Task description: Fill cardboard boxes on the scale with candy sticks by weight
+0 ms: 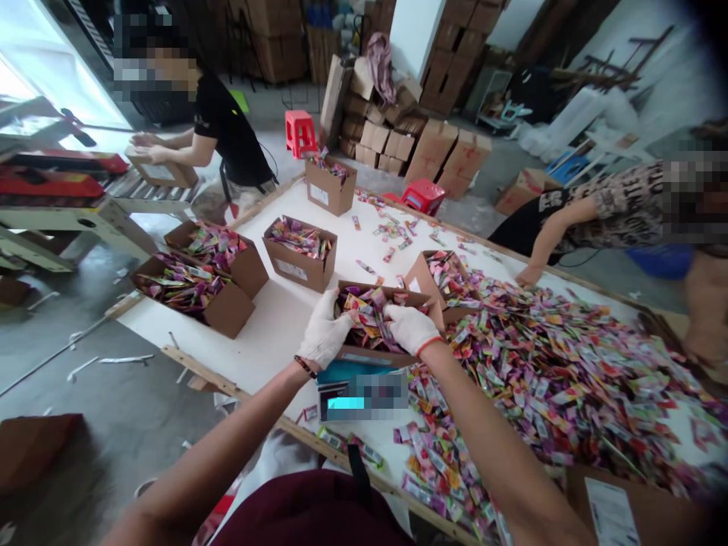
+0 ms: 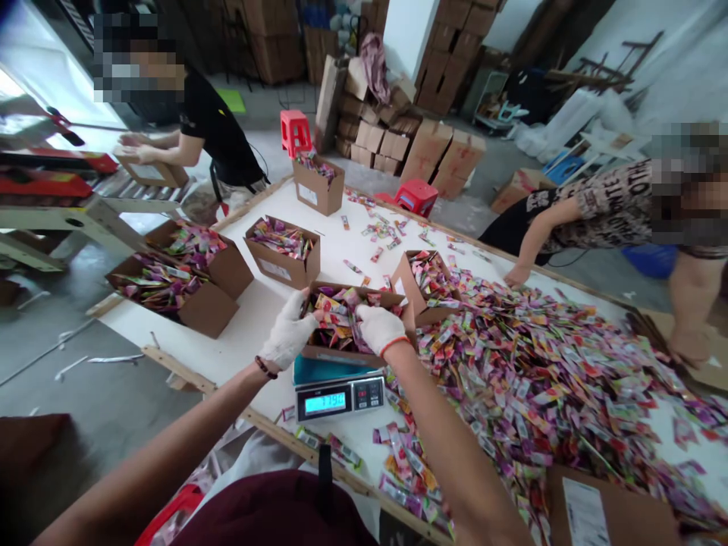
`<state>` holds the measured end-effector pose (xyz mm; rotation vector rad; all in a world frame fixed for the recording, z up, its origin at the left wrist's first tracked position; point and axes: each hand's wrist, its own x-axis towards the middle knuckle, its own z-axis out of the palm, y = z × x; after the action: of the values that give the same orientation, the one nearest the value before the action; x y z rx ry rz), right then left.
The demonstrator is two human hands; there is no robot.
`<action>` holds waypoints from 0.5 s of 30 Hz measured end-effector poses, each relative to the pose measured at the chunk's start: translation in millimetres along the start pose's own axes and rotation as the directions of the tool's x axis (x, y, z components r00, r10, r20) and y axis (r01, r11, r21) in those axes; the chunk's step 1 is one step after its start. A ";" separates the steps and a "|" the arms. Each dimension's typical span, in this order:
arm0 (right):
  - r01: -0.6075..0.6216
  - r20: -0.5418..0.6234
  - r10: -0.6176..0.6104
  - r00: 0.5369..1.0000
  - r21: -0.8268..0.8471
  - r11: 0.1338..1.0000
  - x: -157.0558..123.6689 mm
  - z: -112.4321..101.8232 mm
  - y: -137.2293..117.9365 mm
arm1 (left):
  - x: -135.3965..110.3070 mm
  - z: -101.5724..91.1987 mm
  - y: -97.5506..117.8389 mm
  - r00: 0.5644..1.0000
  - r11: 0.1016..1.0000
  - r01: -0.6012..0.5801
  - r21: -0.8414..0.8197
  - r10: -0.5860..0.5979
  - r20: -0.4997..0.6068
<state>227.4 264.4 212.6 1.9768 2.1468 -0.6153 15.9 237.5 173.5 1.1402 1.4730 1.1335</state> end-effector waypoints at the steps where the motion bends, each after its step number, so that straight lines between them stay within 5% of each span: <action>1: 0.000 0.004 0.000 1.000 -0.012 1.000 2.8 -0.7 -0.9 | 2.4 5.9 -0.9 1.000 1.000 0.003 0.021 -0.003 -0.004; 5: 0.000 -0.036 0.001 0.999 0.014 1.000 6.6 -4.8 5.9 | 5.0 13.4 -9.6 0.996 0.995 0.073 0.063 -0.070 -0.058; 11: -0.076 0.097 0.071 0.993 0.051 0.996 10.1 1.1 -6.8 | 2.4 7.0 -8.8 0.991 0.987 0.132 0.092 -0.130 -0.029; 15: -0.038 -0.007 0.041 0.999 0.255 0.966 -35.2 -22.1 35.3 | 4.8 5.4 -12.6 0.994 0.992 0.105 0.073 -0.105 -0.002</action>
<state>269.5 242.6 239.4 2.1471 2.1211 -0.9158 18.9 241.0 159.7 1.0993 1.5662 1.0131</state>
